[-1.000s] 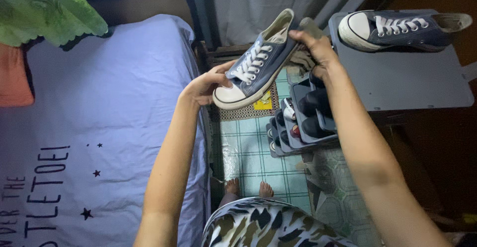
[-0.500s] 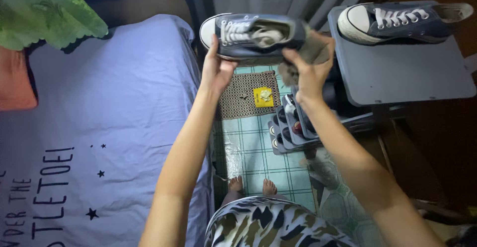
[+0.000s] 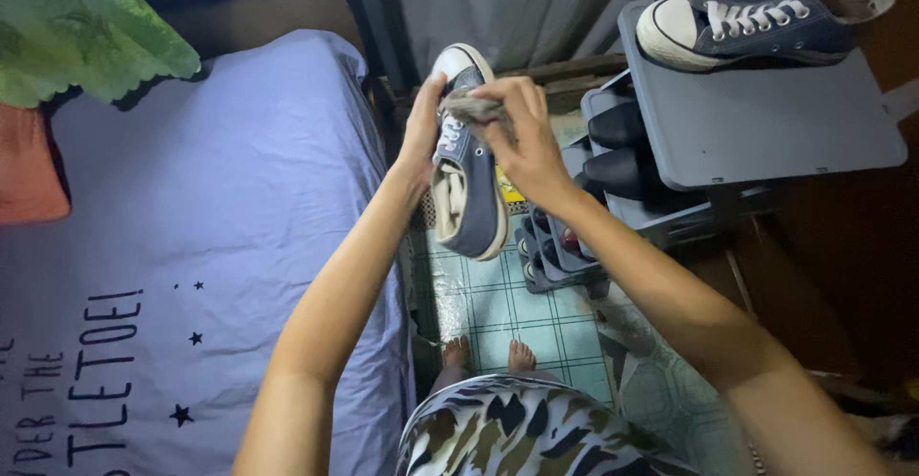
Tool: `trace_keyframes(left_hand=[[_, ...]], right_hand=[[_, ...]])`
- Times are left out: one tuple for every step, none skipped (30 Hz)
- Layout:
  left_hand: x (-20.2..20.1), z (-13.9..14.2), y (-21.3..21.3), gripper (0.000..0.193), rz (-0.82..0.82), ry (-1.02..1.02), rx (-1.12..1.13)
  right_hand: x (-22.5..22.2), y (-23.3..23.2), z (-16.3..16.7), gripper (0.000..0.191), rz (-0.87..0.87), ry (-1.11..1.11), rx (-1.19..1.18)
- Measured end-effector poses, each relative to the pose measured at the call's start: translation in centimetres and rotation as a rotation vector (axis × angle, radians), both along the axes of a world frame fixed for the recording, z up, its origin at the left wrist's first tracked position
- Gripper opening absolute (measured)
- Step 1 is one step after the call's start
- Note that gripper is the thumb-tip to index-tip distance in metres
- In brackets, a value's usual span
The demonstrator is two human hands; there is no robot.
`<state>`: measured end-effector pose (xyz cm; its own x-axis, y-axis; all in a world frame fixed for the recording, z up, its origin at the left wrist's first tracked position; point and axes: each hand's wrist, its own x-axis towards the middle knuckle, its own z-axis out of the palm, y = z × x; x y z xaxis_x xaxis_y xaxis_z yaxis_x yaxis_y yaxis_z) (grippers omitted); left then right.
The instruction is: The person removes shoes from a plastic shoe rack and places a pair of sneakers on top of it. They wipe the rack shelves and the floor with a cloth, then hold a sneaker and wipe its canvas upper and toe with the cloth.
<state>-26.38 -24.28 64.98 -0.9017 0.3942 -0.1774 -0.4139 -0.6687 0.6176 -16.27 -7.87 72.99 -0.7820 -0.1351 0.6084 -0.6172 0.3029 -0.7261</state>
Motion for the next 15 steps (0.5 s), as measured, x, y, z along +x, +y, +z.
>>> trace_keyframes(left_hand=[[0.2,-0.1,-0.1,0.042,-0.037,-0.003,0.023],[0.3,-0.3,-0.2,0.043,-0.072,-0.005,0.045],[0.3,-0.5,-0.4,0.043,-0.109,-0.009,0.066],[0.3,-0.7,-0.6,0.043,-0.132,-0.018,0.081],[0.1,-0.9,-0.8,0.042,-0.155,-0.026,0.096],[0.0,-1.1,-0.9,0.041,-0.179,-0.033,0.111],[-0.5,-1.2,-1.0,0.043,-0.205,-0.061,0.081],[-0.9,-1.3,-1.1,0.045,-0.232,-0.089,0.052],[-1.2,-1.4,-1.1,0.047,-0.26,-0.116,0.024],[-1.3,-1.6,-1.3,0.046,-0.257,-0.111,0.034],[-1.1,-2.0,-1.4,0.045,-0.253,-0.106,0.043],[-0.9,-2.4,-1.6,0.044,-0.247,-0.1,0.053],[-0.6,-2.8,-1.9,0.039,-0.207,-0.037,0.035],[-0.1,-3.4,-2.3,0.037,-0.164,0.023,0.019],[0.1,-3.8,-2.6,0.036,-0.122,0.083,0.001]], right_hand=[[0.0,-0.2,0.2,0.035,-0.076,0.123,0.129],[-0.2,-0.3,0.4,0.033,-0.151,0.247,0.257],[-0.6,-0.3,0.7,0.029,-0.177,0.268,0.261],[-1.4,-0.2,1.2,0.026,-0.205,0.287,0.266],[-2.2,-0.1,1.7,0.024,-0.234,0.307,0.272],[-3.1,-0.1,2.1,0.024,-0.241,0.282,0.262],[-3.9,-0.2,2.6,0.024,-0.247,0.256,0.252],[-4.7,-0.3,2.9,0.024,-0.253,0.23,0.242],[-5.4,-0.3,3.2,0.022,-0.277,0.246,0.221],[-5.9,-0.4,3.5,0.02,-0.303,0.262,0.2],[-6.1,-0.3,3.5,0.018,-0.327,0.279,0.179],[-6.0,-0.4,3.5,0.018,-0.317,0.257,0.181],[-5.6,-0.4,3.3,0.019,-0.304,0.234,0.183],[-4.9,-0.5,3.1,0.019,-0.288,0.209,0.187],[-4.2,-0.7,2.8,0.021,-0.273,0.18,0.203]])
